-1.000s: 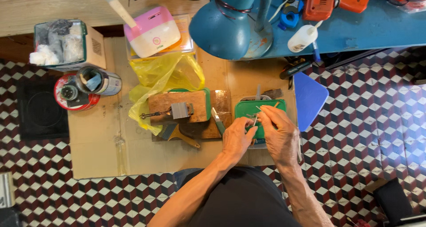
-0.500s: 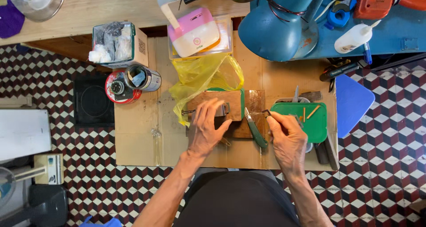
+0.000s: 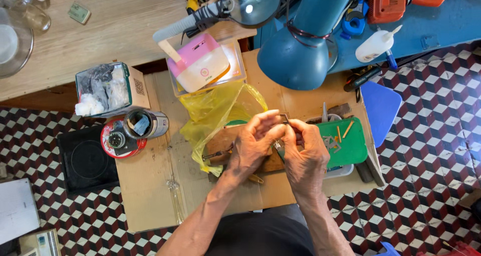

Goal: The person assembles small metal components on a wooden block, using a hammer to tap pieces into place. They repeatedly pick up metal parts, position them, and strike them with a hammer, occasionally adjusting the assembly with their fingers.

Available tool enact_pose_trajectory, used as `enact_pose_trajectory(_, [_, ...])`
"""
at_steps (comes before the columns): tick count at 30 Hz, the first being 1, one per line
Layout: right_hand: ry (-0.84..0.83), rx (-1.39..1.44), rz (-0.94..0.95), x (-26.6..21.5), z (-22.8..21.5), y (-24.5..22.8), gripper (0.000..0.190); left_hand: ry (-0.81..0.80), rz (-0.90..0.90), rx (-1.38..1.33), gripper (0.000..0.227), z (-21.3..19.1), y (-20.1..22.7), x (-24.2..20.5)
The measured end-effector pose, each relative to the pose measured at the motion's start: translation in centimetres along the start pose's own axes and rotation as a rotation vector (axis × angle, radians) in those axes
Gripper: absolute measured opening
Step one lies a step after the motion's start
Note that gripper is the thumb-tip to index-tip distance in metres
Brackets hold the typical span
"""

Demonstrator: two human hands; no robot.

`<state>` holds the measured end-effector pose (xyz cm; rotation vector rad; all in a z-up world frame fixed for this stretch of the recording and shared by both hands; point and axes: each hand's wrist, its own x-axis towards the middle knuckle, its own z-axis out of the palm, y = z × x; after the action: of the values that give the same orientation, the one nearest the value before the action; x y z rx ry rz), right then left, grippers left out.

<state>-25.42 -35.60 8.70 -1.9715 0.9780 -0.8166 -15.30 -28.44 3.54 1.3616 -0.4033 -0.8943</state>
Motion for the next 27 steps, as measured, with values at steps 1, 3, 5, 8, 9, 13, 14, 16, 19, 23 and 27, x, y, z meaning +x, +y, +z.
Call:
enact_pose_trajectory(1, [-0.006, -0.001, -0.025, 0.7, 0.3, -0.1, 0.015, -0.092, -0.023, -0.221, 0.047, 0.6, 0.0, 0.9])
enact_pose_trajectory(3, [-0.009, 0.0, -0.072, 2.2, 0.9, -0.1, 0.015, -0.028, -0.074, -0.239, 0.044, 1.2, 0.2, 2.8])
enact_pose_trajectory(5, [-0.023, -0.012, -0.107, 3.1, 0.9, 0.3, 0.014, 0.01, -0.135, -0.271, 0.041, 1.4, 0.1, 3.4])
enact_pose_trajectory(8, [-0.04, 0.002, -0.114, 4.1, 0.8, 0.9, 0.014, 0.002, -0.185, -0.321, 0.036, 1.3, 0.7, 4.1])
enact_pose_trajectory(9, [-0.057, 0.013, -0.094, 4.4, 0.8, 1.1, 0.014, -0.016, -0.192, -0.329, 0.034, 1.2, 1.0, 4.3])
enact_pose_trajectory(13, [-0.118, 0.091, 0.002, 4.9, 0.6, 2.1, 0.011, -0.009, -0.237, -0.279, 0.031, 1.1, 1.4, 4.8])
enact_pose_trajectory(14, [-0.13, 0.123, 0.029, 4.9, 0.6, 2.3, 0.01, -0.019, -0.244, -0.28, 0.031, 1.0, 1.3, 4.8])
enact_pose_trajectory(16, [-0.176, 0.283, 0.179, 5.1, 0.7, 2.8, 0.009, -0.039, -0.255, -0.282, 0.03, 0.8, 0.9, 4.9])
enact_pose_trajectory(19, [-0.207, 0.357, 0.27, 5.2, 0.6, 3.3, 0.01, -0.069, -0.257, -0.298, 0.029, 0.7, 0.2, 5.1])
enact_pose_trajectory(23, [-0.22, 0.381, 0.283, 5.0, 0.6, 3.6, 0.011, -0.094, -0.235, -0.308, 0.028, 0.5, -0.7, 5.0])
enact_pose_trajectory(27, [-0.208, 0.362, 0.258, 4.8, 0.5, 3.2, 0.012, -0.098, -0.22, -0.309, 0.028, 0.4, -0.7, 4.8])
